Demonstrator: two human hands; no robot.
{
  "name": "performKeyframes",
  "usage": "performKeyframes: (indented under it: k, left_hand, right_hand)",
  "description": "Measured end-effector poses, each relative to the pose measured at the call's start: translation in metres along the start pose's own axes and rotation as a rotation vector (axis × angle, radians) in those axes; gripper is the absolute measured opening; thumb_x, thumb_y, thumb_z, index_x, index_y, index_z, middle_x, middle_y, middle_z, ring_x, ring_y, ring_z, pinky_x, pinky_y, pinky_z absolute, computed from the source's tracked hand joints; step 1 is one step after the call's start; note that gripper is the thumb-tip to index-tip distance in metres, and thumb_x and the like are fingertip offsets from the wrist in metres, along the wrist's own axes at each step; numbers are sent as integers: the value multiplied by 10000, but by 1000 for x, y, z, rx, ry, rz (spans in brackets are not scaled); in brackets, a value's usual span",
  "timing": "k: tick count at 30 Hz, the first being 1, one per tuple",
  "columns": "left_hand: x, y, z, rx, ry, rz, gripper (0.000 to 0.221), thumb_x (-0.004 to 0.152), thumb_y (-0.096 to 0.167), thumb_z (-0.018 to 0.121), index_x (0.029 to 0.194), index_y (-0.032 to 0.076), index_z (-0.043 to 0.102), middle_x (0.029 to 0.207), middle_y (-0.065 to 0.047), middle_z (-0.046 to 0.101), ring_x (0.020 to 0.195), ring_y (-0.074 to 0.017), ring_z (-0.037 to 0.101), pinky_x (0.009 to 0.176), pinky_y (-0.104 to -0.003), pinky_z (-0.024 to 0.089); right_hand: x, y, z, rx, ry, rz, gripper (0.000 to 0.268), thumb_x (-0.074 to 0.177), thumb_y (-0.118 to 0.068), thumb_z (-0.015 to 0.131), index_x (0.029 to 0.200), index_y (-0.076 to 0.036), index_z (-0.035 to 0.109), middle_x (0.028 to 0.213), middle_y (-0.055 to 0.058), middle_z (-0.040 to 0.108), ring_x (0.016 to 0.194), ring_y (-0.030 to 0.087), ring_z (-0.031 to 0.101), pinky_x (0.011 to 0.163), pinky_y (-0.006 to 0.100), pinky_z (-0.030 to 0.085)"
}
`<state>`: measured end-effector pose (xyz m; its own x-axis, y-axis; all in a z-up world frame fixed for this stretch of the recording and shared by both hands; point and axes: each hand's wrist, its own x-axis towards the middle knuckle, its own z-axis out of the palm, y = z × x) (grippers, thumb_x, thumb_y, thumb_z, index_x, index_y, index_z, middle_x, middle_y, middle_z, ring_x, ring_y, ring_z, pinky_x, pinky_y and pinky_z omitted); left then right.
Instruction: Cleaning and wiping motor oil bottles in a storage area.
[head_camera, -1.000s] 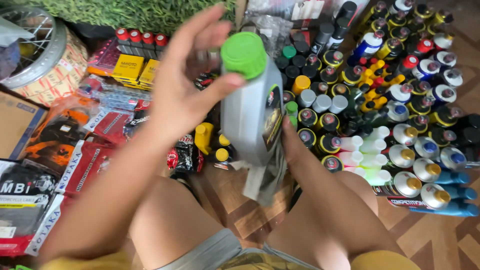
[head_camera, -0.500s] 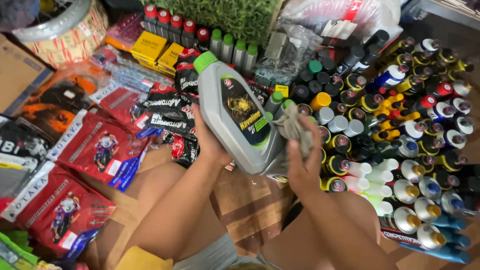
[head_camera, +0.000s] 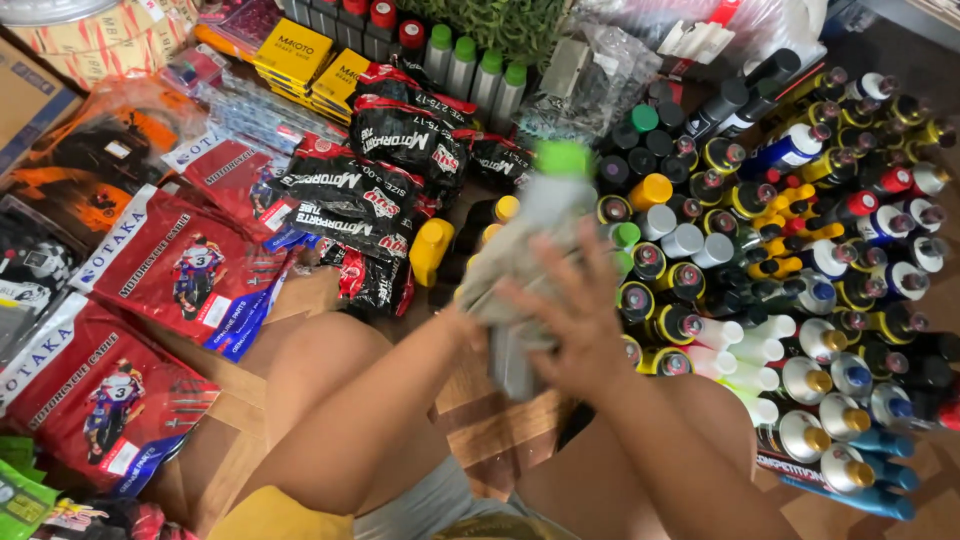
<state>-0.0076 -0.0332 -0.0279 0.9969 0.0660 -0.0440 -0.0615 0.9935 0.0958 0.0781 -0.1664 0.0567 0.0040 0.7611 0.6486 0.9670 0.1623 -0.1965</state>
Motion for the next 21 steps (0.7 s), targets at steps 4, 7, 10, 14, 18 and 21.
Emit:
performKeyframes:
  k: [4,7,10,14,18,21]
  left_hand:
    - [8,-37,-31,565,346,-80,854,835,696,515,1514,178,498,1334,-95,653,1149,-271,631,1003,-419,532]
    - [4,-39,-19,634,491,-164,922,863,813,435,1473,138,583,1322,-94,704,1136,-249,674,984,-364,519]
    - [4,-13,-6,387,490,-51,924,895,846,457,1441,114,595,1177,-141,645,962,-294,606,845,-429,510]
    - [-6,20,9,259,236,227,954,826,820,455,1427,87,562,1313,-144,673,1137,-306,685,1016,-431,554]
    - [-9,10,-2,95,6,80,1004,896,848,434,1407,-9,544,1259,-205,677,1065,-328,672,943,-445,521]
    - [2,-10,-19,564,231,98,793,953,643,447,1479,52,490,1368,-138,637,1206,-269,641,1084,-396,490]
  right_hand:
    - [-13,42,-1,74,114,268,379,956,-249,667,1325,-172,704,1623,101,425,1567,429,284,1310,525,230]
    - [-20,49,6,209,180,471,347,1065,-238,621,1398,-154,670,1666,106,436,1578,394,387,1328,510,292]
    - [-27,29,9,179,135,391,418,1022,-253,642,1418,-118,651,1602,104,502,1467,383,473,1281,523,332]
    - [-22,-14,-1,148,-2,112,469,893,-342,723,1322,-158,673,1391,169,508,1305,409,504,1162,511,396]
    - [-34,-12,14,39,37,151,607,856,-444,771,1374,-190,582,1446,196,391,1381,414,385,1193,554,307]
    - [-42,7,16,134,221,327,866,909,-534,759,1536,-84,367,1580,272,219,1492,434,226,1248,562,223]
